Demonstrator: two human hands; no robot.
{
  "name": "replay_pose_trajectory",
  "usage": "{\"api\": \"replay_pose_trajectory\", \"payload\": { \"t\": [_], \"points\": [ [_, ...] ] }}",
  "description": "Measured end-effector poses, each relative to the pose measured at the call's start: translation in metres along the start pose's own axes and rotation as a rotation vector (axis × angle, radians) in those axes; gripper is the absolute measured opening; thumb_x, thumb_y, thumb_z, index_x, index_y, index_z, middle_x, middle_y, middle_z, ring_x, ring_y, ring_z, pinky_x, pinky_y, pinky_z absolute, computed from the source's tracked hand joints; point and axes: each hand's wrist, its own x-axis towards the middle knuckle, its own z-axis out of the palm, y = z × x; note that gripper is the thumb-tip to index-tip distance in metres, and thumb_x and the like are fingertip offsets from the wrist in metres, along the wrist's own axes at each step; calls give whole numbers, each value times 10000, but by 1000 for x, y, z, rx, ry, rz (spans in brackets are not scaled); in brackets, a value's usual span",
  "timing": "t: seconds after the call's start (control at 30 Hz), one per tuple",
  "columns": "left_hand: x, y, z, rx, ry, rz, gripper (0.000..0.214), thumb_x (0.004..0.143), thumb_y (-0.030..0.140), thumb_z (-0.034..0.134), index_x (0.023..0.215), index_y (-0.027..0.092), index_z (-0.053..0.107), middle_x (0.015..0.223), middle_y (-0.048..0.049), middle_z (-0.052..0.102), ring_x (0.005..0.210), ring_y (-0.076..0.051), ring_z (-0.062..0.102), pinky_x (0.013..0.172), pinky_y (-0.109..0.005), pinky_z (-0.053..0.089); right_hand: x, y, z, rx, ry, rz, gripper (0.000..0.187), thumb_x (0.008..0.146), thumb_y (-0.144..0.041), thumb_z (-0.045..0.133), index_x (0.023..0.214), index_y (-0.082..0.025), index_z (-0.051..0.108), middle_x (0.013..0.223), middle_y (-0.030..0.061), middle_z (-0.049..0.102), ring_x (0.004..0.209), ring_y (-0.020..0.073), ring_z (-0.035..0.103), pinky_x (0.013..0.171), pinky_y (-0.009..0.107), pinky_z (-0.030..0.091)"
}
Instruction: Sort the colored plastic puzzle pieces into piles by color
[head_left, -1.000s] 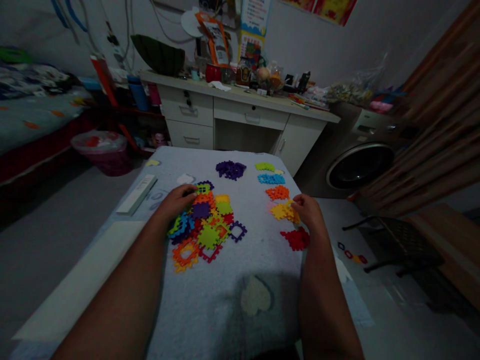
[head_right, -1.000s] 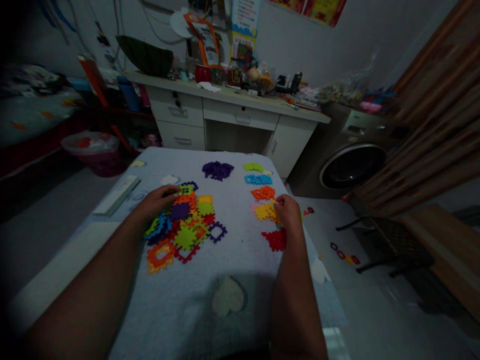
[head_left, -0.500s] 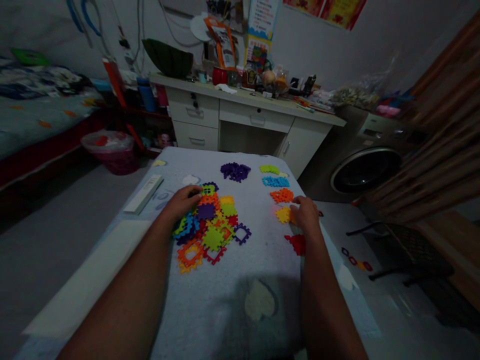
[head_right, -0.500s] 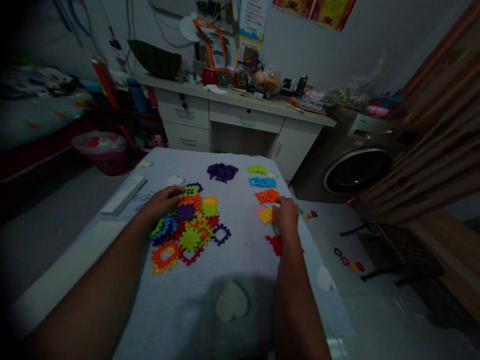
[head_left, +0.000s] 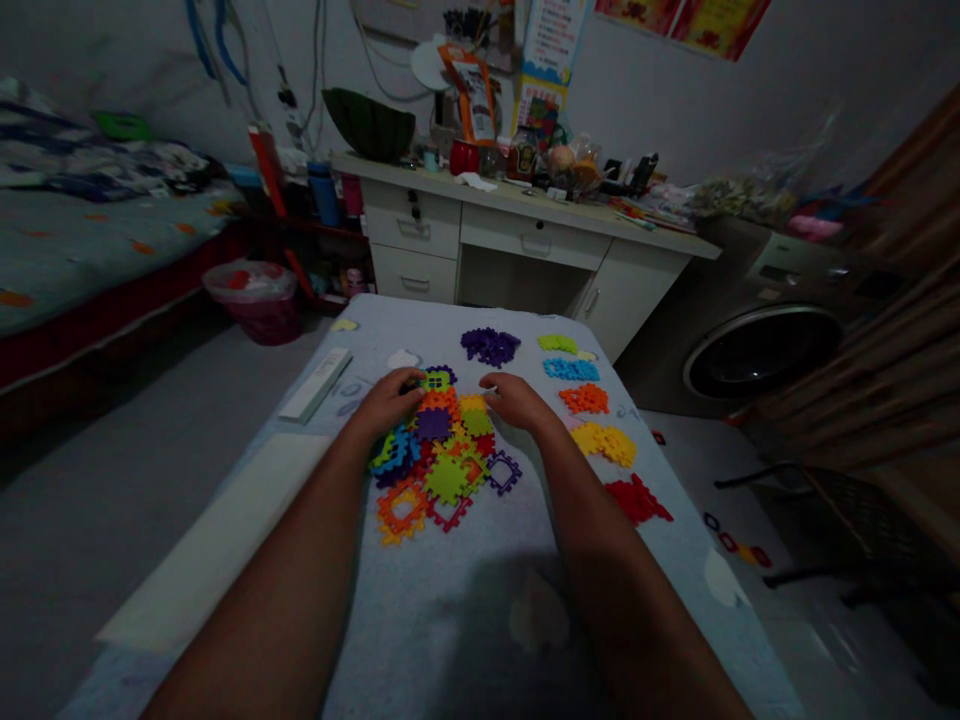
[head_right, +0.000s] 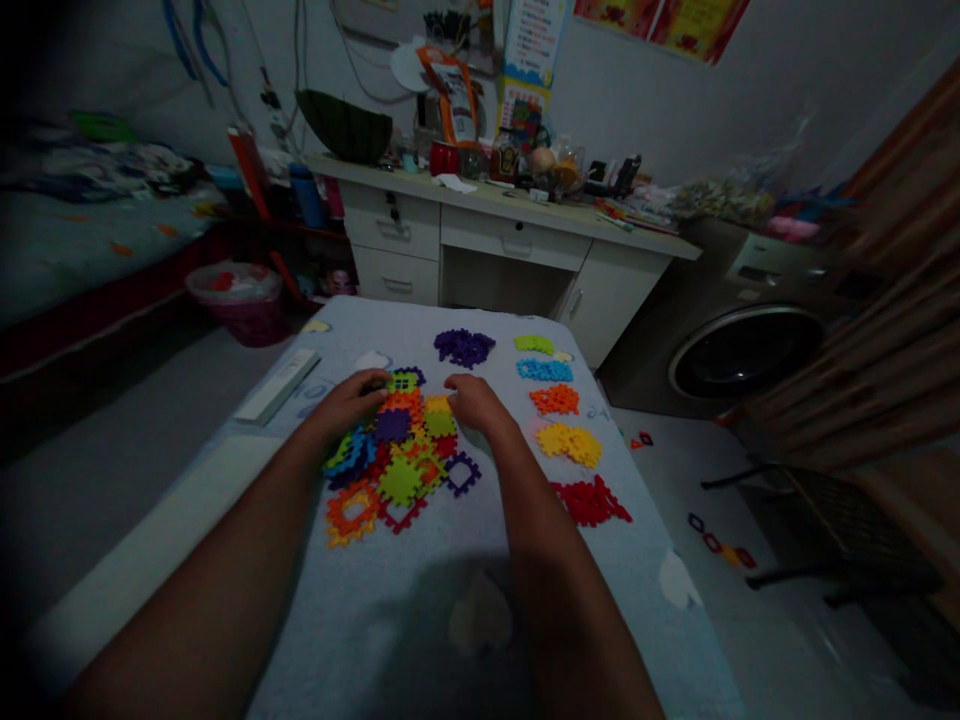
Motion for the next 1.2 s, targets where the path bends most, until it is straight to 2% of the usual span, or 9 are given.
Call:
{"api": "replay_pose_trajectory", "payload": {
  "t": [0.2, 0.43, 0.6, 0.7, 0.8, 0.9, 1.03, 1.1, 1.2],
  "points": [
    [-2, 5, 0, 47, 29, 23, 411, 737, 385, 621, 1108, 213, 660, 1120, -78, 664, 1035, -267, 605, 850, -388, 498, 14, 6, 26, -48, -8, 54, 246, 824, -121, 521, 993, -149, 697, 1020, 97, 669, 959, 182, 563, 873, 271, 400],
    [-1, 3, -1, 91, -24, 19, 408, 764, 422, 598, 1104, 206, 665, 962, -64, 688, 898, -246, 622, 769, -372, 506, 10, 9, 36, 143, 152, 99, 174, 739, -76, 568, 846, -167, 671, 904, 42, 638, 856, 153, 548, 797, 252, 408],
    [2, -2, -1, 96, -31, 44, 421, 750, 431, 599, 1098, 205, 673, 962, -54, 687, 885, -236, 619, 765, -360, 508, 8, 13, 20, 328, 283, 98, 127, 695, -71, 578, 761, -170, 625, 777, -11, 620, 755, 131, 559, 733, 243, 418],
    [3, -3, -1, 90, -20, 46, 431, 749, 444, 599, 1096, 201, 678, 953, -54, 688, 887, -238, 620, 770, -362, 509, 3, 16, 4, 443, 336, 50, 150, 699, -116, 570, 823, -171, 634, 777, -20, 617, 718, 126, 555, 698, 243, 431],
    [3, -3, 0, 81, -24, 38, 430, 745, 447, 602, 1092, 205, 679, 962, -55, 693, 887, -239, 626, 769, -361, 510, -9, 21, -17, 525, 323, 34, 216, 716, -151, 537, 897, -176, 652, 787, -16, 631, 676, 124, 555, 655, 243, 444],
    [3, -4, 0, 74, -31, 32, 434, 748, 452, 595, 1096, 206, 674, 970, -58, 695, 884, -238, 631, 766, -363, 511, -29, 30, -39, 460, 297, 47, 254, 696, -131, 514, 885, -173, 678, 820, 7, 651, 710, 133, 574, 683, 255, 461],
    [3, -5, 1, 65, -28, 35, 432, 754, 452, 588, 1097, 203, 671, 967, -62, 697, 886, -239, 632, 776, -371, 511, -66, 49, -60, 317, 232, 17, 254, 687, -103, 505, 829, -173, 704, 923, 40, 671, 851, 159, 606, 815, 290, 469],
    [3, -4, 1, 65, -28, 38, 435, 752, 453, 585, 1096, 201, 671, 970, -63, 698, 894, -241, 632, 782, -371, 511, -84, 60, -63, 266, 196, 31, 184, 732, -145, 527, 782, -172, 702, 900, 47, 673, 878, 172, 610, 840, 303, 461],
    [4, -4, 0, 79, -29, 36, 446, 746, 459, 585, 1096, 196, 669, 978, -63, 698, 923, -250, 630, 800, -370, 511, -107, 78, -58, 181, 199, 116, 133, 765, -222, 568, 743, -172, 689, 840, 45, 660, 798, 171, 600, 778, 302, 460]
  ]
}}
